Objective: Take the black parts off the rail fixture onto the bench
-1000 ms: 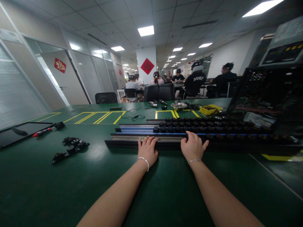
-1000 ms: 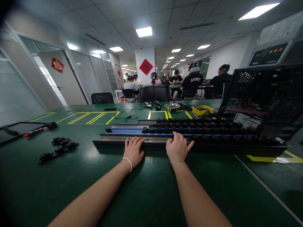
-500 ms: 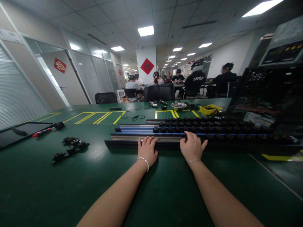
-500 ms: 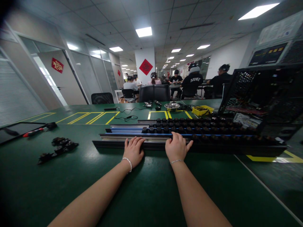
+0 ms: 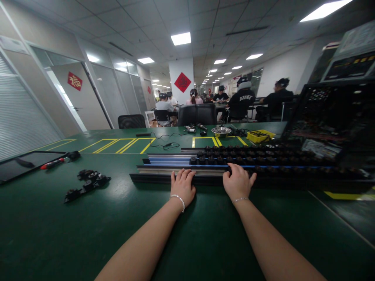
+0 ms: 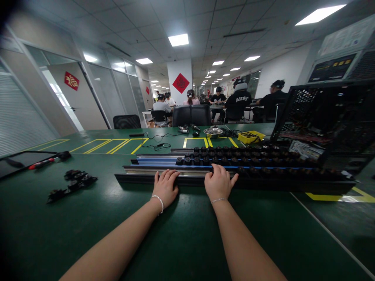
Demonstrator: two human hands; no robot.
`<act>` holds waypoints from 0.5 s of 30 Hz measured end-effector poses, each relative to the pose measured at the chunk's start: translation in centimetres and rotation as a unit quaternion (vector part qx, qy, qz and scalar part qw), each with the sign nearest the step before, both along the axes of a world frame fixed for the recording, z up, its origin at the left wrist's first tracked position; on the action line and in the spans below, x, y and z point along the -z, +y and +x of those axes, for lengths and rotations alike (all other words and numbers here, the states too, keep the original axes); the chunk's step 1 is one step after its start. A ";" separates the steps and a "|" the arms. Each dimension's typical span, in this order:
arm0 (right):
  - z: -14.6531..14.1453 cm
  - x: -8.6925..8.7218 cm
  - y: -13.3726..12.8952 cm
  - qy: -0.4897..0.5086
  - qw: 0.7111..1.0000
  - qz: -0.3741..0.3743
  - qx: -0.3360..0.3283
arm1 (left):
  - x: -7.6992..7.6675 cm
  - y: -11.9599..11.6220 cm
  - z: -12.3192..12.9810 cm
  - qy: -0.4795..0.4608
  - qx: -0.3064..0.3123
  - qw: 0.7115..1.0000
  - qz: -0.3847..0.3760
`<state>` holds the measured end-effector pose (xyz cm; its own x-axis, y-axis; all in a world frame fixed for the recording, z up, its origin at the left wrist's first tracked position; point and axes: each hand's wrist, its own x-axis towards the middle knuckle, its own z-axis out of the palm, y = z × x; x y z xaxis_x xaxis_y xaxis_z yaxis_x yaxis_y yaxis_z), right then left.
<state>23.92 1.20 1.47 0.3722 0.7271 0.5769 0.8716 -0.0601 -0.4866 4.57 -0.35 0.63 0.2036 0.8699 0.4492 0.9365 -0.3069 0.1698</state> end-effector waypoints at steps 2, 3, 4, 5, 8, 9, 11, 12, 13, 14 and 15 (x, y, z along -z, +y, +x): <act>0.0 0.1 0.0 -0.003 1.000 0.001 -0.003 | 0.0 0.0 0.0 0.001 0.000 1.000 -0.002; -0.1 0.1 0.1 -0.004 1.000 0.002 -0.004 | 0.0 0.0 0.0 0.002 -0.001 1.000 -0.003; -0.1 0.1 0.1 -0.005 1.000 0.002 -0.006 | 0.0 0.0 0.0 0.003 -0.002 1.000 -0.004; -0.1 0.1 0.1 -0.005 1.000 0.004 -0.006 | 0.0 0.0 0.0 0.004 -0.003 1.000 -0.006; -0.1 0.2 0.1 -0.006 1.000 0.008 -0.009 | 0.0 0.1 0.0 0.008 -0.005 1.000 -0.010; -0.1 0.2 0.1 -0.006 1.000 0.009 -0.009 | -0.1 0.1 0.0 0.008 -0.006 1.000 -0.010; -0.1 0.1 0.0 -0.007 1.000 0.011 -0.010 | -0.1 0.1 0.0 0.007 -0.006 1.000 -0.010; -0.1 0.1 0.0 -0.008 1.000 0.011 -0.010 | -0.1 0.1 0.0 0.007 -0.005 1.000 -0.011; -0.1 0.1 0.0 -0.008 1.000 0.012 -0.011 | -0.1 0.1 0.0 0.007 -0.005 1.000 -0.011; -0.1 0.1 0.0 -0.009 1.000 0.012 -0.012 | -0.1 0.1 0.0 0.007 -0.005 1.000 -0.010; -0.2 0.1 0.0 -0.010 1.000 0.012 -0.013 | -0.1 0.1 0.0 0.007 -0.004 1.000 -0.009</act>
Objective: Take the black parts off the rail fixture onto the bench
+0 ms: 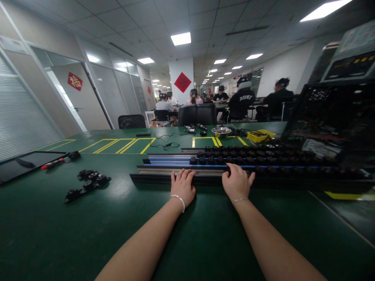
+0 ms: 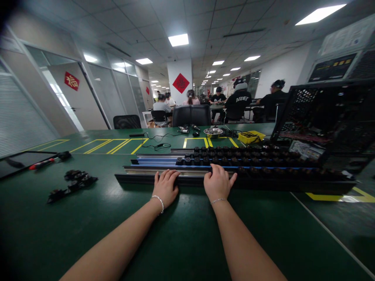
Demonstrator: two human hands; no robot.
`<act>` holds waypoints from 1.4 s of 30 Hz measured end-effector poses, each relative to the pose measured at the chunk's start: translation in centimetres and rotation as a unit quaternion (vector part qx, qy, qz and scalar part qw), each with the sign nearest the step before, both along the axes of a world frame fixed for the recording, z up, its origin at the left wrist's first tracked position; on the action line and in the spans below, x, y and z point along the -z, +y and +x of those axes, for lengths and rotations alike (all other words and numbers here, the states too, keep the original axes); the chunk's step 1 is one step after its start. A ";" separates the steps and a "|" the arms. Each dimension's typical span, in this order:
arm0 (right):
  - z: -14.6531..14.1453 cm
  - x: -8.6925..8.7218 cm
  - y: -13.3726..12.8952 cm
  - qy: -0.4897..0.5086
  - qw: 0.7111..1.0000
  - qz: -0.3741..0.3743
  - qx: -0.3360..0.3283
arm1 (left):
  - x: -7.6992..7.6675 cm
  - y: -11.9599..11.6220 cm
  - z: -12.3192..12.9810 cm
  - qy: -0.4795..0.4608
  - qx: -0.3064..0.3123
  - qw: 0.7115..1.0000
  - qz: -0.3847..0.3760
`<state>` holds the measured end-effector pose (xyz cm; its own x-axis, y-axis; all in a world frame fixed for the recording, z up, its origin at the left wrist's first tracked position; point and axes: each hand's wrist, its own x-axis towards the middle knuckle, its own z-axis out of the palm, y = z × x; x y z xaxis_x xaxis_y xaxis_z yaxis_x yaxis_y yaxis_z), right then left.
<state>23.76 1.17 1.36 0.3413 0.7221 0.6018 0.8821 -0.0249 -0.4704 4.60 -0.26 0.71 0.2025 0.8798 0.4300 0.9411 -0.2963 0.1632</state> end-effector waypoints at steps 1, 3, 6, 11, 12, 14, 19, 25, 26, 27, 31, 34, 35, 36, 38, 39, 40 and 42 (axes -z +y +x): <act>0.0 0.0 0.0 -0.001 1.000 0.001 -0.002 | 0.0 0.0 0.0 -0.001 0.000 1.000 0.001; -0.2 0.0 0.0 -0.004 1.000 0.003 -0.007 | 0.0 0.0 0.0 -0.002 0.001 1.000 0.004; -0.2 0.0 0.0 -0.007 1.000 0.005 -0.012 | 0.0 0.0 0.0 0.000 0.001 1.000 0.005; -0.2 0.0 0.0 -0.011 1.000 0.006 -0.018 | 0.0 -0.1 0.0 0.001 0.000 1.000 0.005; -0.2 0.0 0.0 -0.011 1.000 0.006 -0.018 | 0.0 -0.1 0.0 0.001 0.001 1.000 0.005; -0.1 0.0 0.0 -0.011 1.000 0.006 -0.018 | 0.0 0.0 0.0 0.000 0.001 1.000 0.006; -0.3 0.1 0.0 -0.013 1.000 0.002 -0.021 | 0.0 0.0 0.1 -0.002 -0.004 1.000 -0.001; -0.7 0.1 -0.1 -0.019 0.999 0.001 -0.035 | 0.1 0.0 0.0 -0.008 0.002 1.000 0.010; -0.7 0.1 -0.1 -0.019 0.999 0.000 -0.035 | 0.1 0.0 0.0 -0.008 0.003 1.000 0.011; -0.8 0.0 -0.1 -0.018 0.999 0.000 -0.035 | 0.1 0.0 0.0 -0.008 0.004 1.000 0.012; -0.8 0.0 -0.2 -0.020 0.999 -0.006 -0.034 | 0.0 0.0 0.0 -0.006 0.003 1.000 0.005; -0.7 -0.1 -0.3 -0.024 0.999 -0.006 -0.035 | -0.2 -0.1 0.1 0.000 -0.002 1.000 -0.005; -0.7 -0.1 -0.3 -0.026 0.999 -0.006 -0.036 | -0.2 -0.2 0.1 0.002 -0.004 1.000 -0.007; -0.7 -0.2 -0.3 -0.027 0.999 -0.006 -0.037 | -0.3 -0.2 0.1 0.003 -0.005 1.000 -0.007; -0.7 -0.2 -0.3 -0.031 0.999 -0.006 -0.039 | -0.4 -0.3 0.2 0.004 -0.006 1.000 -0.006; -0.7 -0.2 -0.3 -0.032 0.999 -0.005 -0.039 | -0.4 -0.3 0.2 0.004 -0.006 1.000 -0.007; -0.7 -0.1 -0.3 -0.032 0.999 -0.004 -0.039 | -0.5 -0.3 0.2 0.006 -0.007 1.000 -0.010; -0.7 0.0 -0.3 -0.032 0.999 0.000 -0.040 | -0.5 -0.4 0.2 0.009 -0.010 1.000 -0.017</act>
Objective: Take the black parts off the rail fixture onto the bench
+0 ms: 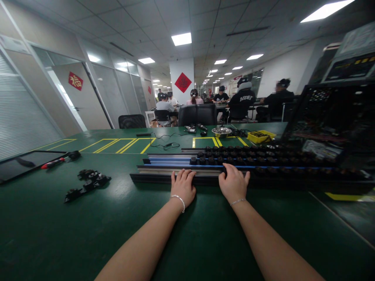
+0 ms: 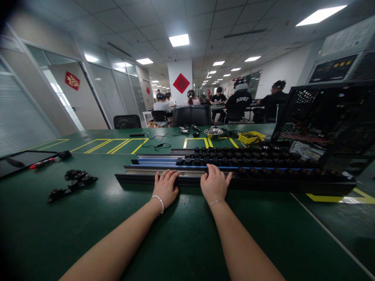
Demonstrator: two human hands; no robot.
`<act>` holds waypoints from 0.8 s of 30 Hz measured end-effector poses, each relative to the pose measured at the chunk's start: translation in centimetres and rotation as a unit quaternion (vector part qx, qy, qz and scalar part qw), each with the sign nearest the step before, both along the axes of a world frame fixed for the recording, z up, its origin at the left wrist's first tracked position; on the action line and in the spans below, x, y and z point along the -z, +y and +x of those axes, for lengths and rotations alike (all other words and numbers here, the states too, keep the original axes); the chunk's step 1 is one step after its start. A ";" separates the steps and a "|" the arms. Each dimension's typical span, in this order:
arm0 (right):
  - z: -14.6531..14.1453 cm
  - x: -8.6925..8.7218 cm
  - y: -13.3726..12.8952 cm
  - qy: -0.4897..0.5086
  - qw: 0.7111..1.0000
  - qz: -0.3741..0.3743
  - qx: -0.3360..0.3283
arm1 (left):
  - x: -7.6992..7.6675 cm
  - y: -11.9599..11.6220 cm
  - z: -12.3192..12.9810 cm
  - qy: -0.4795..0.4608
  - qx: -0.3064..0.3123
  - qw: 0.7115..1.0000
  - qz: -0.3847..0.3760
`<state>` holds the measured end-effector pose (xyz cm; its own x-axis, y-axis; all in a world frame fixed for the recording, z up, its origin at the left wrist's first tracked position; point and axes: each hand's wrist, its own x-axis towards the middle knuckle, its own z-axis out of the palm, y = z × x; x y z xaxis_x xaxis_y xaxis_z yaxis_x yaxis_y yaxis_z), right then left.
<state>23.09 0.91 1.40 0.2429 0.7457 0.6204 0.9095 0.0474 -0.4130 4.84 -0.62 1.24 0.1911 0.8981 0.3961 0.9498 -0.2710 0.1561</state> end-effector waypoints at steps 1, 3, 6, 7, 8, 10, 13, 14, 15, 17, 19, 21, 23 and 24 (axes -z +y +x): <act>0.0 0.0 0.0 0.001 1.000 0.002 -0.002 | 0.0 0.0 0.0 0.001 -0.001 1.000 -0.003; -0.1 0.1 0.1 0.001 1.000 0.002 -0.009 | 0.0 0.0 0.0 0.001 -0.002 1.000 -0.003; -0.3 0.1 0.1 0.000 1.000 0.001 -0.013 | 0.1 0.1 -0.1 -0.001 0.003 1.000 0.004; -0.3 0.1 0.1 0.000 1.000 0.000 -0.012 | 0.1 0.1 -0.1 -0.002 0.004 1.000 0.006; -0.3 0.1 0.1 0.000 1.000 0.000 -0.011 | 0.2 0.1 -0.1 -0.002 0.004 1.000 0.007; -0.3 0.1 0.1 0.000 1.000 -0.003 -0.009 | 0.2 0.1 -0.1 -0.001 0.005 1.000 0.007; -0.3 0.1 0.1 0.001 1.000 -0.007 -0.010 | 0.3 0.1 -0.1 -0.003 0.006 1.000 0.010; -0.3 0.1 0.1 0.001 1.000 -0.007 -0.011 | 0.3 0.1 -0.2 -0.004 0.007 1.000 0.011; -0.4 0.1 0.1 0.002 1.000 -0.007 -0.013 | 0.3 0.2 -0.2 -0.004 0.007 1.000 0.011; -0.6 0.1 0.1 0.003 1.000 -0.005 -0.021 | 0.2 0.1 -0.2 -0.004 0.007 1.000 0.010; -0.8 0.2 0.1 0.001 0.999 -0.002 -0.032 | 0.2 0.1 -0.1 -0.004 0.008 1.000 0.008; -1.0 0.2 0.0 -0.001 0.999 0.002 -0.043 | 0.1 0.1 -0.1 -0.003 0.007 1.000 0.006; -1.1 0.2 0.0 0.001 0.999 0.007 -0.051 | 0.1 0.0 -0.1 -0.002 0.003 1.000 0.003; -1.1 0.2 0.0 0.002 0.998 0.009 -0.055 | 0.0 0.0 0.0 -0.001 0.000 1.000 0.002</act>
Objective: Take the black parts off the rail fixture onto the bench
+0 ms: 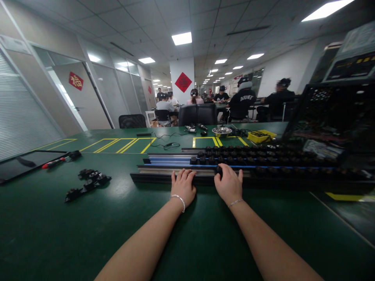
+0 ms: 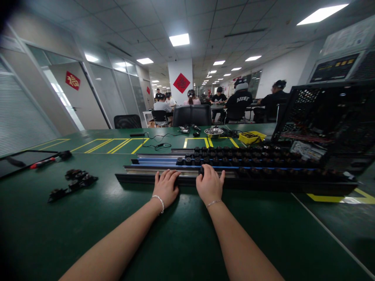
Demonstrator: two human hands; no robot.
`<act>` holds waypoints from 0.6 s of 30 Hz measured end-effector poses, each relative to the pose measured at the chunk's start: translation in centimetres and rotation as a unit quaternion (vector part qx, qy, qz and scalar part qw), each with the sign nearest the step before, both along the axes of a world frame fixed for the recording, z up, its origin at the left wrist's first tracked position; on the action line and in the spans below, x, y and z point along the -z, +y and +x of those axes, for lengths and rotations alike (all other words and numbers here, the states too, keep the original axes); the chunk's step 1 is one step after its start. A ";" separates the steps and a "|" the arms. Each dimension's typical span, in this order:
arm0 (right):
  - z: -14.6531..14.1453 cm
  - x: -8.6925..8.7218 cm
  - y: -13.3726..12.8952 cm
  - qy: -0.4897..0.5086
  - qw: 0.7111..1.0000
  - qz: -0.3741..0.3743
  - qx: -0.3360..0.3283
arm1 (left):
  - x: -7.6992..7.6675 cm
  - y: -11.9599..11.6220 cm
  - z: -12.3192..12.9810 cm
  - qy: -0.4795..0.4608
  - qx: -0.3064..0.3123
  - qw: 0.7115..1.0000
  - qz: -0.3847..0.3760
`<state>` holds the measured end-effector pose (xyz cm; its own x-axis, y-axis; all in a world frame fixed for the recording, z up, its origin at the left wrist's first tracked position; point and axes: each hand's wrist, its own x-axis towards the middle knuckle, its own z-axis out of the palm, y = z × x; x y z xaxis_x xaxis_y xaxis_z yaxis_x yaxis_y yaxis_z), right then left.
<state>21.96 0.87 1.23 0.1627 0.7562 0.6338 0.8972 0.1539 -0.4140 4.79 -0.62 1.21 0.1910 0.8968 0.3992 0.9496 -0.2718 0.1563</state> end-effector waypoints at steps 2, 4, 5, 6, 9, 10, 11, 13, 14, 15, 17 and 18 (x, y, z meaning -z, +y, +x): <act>0.0 0.0 0.0 0.000 1.000 0.004 -0.005 | -0.1 0.0 0.0 0.001 -0.003 1.000 -0.002; -0.1 0.0 -0.1 -0.001 1.000 0.005 -0.010 | -0.1 0.0 0.0 0.002 -0.003 1.000 -0.003; -0.1 -0.1 -0.1 -0.003 1.000 0.005 -0.012 | 0.0 0.0 0.0 0.003 -0.002 1.000 -0.003; -0.1 -0.1 -0.1 -0.005 1.000 0.004 -0.015 | 0.0 0.0 0.0 0.003 -0.002 1.000 -0.003; -0.2 -0.2 -0.2 -0.012 1.000 0.003 -0.022 | 0.1 0.0 0.0 0.005 0.001 1.000 0.005; -0.2 -0.2 -0.2 -0.013 1.000 0.005 -0.023 | 0.2 0.0 0.0 0.006 0.001 1.000 0.009; -0.2 -0.2 -0.2 -0.014 1.000 0.006 -0.024 | 0.2 0.0 0.0 0.008 0.000 1.000 0.011; -0.2 -0.3 -0.2 -0.013 0.999 0.009 -0.028 | 0.3 -0.1 0.1 0.012 -0.005 1.000 0.012; -0.2 -0.3 -0.3 -0.012 0.999 0.011 -0.032 | 0.3 -0.1 0.2 0.014 -0.009 1.000 0.009; -0.3 -0.3 -0.3 -0.010 0.999 0.012 -0.036 | 0.3 -0.1 0.2 0.016 -0.012 1.000 0.007; -0.3 -0.3 -0.3 -0.007 0.999 0.013 -0.043 | 0.2 -0.1 0.2 0.018 -0.014 1.000 0.004; -0.4 -0.2 -0.3 -0.006 0.999 0.014 -0.045 | 0.2 -0.1 0.2 0.018 -0.013 1.000 0.005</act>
